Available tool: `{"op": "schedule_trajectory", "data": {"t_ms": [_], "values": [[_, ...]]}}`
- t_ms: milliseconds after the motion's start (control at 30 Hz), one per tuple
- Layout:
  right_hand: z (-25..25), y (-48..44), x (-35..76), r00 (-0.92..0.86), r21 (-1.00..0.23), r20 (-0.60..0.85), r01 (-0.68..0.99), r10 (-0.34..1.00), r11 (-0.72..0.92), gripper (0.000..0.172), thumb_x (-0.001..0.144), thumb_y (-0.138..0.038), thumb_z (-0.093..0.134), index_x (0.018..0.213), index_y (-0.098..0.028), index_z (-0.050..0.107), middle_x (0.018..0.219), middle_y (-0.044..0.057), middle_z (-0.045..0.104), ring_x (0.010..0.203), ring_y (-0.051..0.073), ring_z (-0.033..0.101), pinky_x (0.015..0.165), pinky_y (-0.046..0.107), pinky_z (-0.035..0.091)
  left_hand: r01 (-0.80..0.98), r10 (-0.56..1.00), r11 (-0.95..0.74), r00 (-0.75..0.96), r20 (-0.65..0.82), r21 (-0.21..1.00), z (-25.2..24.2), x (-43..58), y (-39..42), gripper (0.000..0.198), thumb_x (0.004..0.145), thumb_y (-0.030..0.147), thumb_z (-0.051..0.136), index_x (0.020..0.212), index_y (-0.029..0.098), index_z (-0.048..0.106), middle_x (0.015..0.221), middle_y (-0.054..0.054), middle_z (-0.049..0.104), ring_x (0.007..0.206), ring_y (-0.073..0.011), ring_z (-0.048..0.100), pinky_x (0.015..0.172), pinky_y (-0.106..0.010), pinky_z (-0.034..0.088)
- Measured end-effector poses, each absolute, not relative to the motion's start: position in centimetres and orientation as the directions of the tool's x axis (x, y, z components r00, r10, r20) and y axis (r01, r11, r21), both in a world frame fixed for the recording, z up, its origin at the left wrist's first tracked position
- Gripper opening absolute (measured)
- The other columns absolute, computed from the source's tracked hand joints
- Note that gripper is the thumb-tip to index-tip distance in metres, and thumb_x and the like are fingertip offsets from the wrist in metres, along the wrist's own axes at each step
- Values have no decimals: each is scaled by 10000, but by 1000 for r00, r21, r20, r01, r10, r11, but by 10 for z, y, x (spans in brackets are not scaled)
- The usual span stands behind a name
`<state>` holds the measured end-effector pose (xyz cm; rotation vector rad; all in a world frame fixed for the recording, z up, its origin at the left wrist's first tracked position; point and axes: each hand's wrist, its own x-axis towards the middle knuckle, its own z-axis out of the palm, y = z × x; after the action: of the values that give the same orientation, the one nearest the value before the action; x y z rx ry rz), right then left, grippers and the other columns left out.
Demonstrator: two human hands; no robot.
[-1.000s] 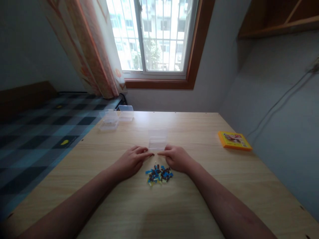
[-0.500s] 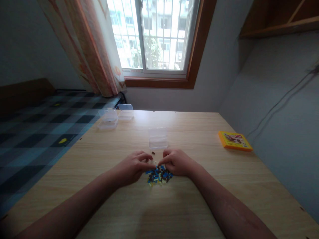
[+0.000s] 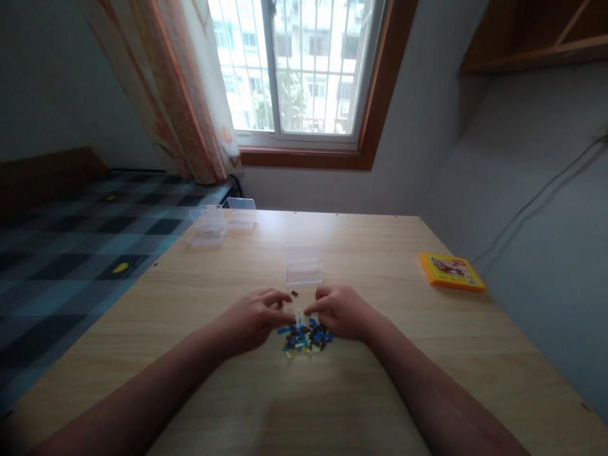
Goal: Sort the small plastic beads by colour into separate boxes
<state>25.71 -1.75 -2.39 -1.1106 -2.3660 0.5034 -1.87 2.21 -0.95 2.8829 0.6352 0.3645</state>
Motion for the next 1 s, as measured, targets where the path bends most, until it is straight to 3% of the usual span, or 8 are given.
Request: {"op": "schedule_trajectory", "data": {"t_ms": [133,300,600,767,1000], "values": [[-26,-14,255,-507,-460,302,664,807,589,481,839,-51,539,1184,-285,780,899,38,660,813,143,608,775,258,453,429,468,-881,851,237,199,-12,-22,27,391,954,134,557,1198,370,752,1254,-48,677,1081,-227,630,960,-418,525],[-22,-16,248,-567,-442,277,641,776,627,524,857,-54,539,1275,-304,733,918,38,656,811,144,600,781,255,450,452,496,-867,826,268,210,-15,-22,30,349,996,173,523,1200,340,752,1221,-67,682,1056,-217,633,944,-406,528],[-21,-19,254,-565,-485,285,612,775,625,519,812,-39,528,1188,-295,777,910,36,670,796,142,596,756,257,452,448,513,-856,798,315,258,-11,-17,24,318,1011,194,528,1216,323,735,1147,-59,686,1003,-205,629,903,-374,517],[-9,-20,274,-523,-557,220,626,823,547,431,731,-40,544,967,-257,831,907,30,709,762,134,622,716,248,453,411,471,-877,839,272,248,-12,-10,19,309,986,212,575,1213,341,741,1119,-66,670,1014,-224,615,904,-398,515],[16,-30,281,-586,-563,123,623,801,543,467,731,-36,561,1008,-297,831,822,5,681,682,112,581,661,230,420,397,435,-899,861,263,187,-16,-7,20,490,846,44,633,1206,358,740,1150,-63,638,1051,-232,600,950,-408,498]]}}
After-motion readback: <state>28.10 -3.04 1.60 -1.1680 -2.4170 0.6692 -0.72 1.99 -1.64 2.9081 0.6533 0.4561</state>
